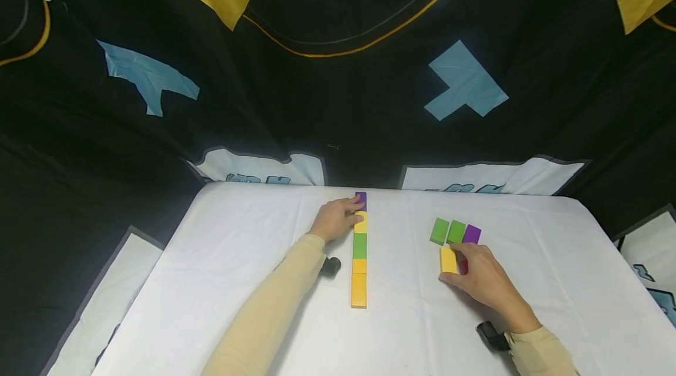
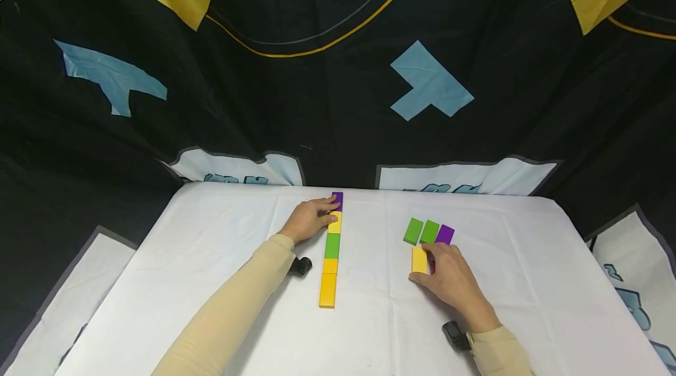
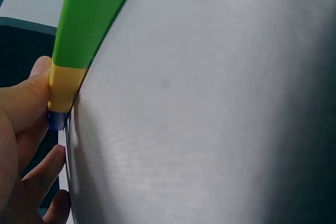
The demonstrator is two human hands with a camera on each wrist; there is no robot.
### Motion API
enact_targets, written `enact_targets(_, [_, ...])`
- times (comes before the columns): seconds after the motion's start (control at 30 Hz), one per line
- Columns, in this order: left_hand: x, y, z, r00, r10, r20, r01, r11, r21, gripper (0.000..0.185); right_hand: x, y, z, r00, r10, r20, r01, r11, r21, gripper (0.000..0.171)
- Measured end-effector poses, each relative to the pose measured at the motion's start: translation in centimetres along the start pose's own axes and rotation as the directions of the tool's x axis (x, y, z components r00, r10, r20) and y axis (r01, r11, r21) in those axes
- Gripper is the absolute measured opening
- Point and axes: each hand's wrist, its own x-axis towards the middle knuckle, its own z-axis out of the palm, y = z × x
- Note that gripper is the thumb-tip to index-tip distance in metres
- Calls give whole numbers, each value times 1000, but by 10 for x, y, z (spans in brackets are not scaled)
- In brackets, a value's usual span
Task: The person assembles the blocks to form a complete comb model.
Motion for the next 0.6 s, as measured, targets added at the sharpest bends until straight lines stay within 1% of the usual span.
enact_targets(0.13, [-1,0,0,1000,13,-6,-13,1000,-16,42,1,0,1,1000,0,-1,0,1000,-7,70])
enact_targets(0.23, [-2,1,-2,999,35,-23,-36,999,-7,41,1,0,1,1000,-6,-13,6,1000,-12,68])
enact_targets(0.33, [-2,1,-1,999,38,-27,-39,999,-8,41,2,1,1,1000,-13,-23,12,1000,-17,66])
enact_targets(0.47, [-1,0,0,1000,7,-3,-7,1000,-20,42,2,1,1,999,-25,-32,24,999,-24,65])
enact_targets(0.6, [1,-1,1,1000,-7,7,7,1000,-1,43,3,1,1,998,-42,-44,40,999,-36,65])
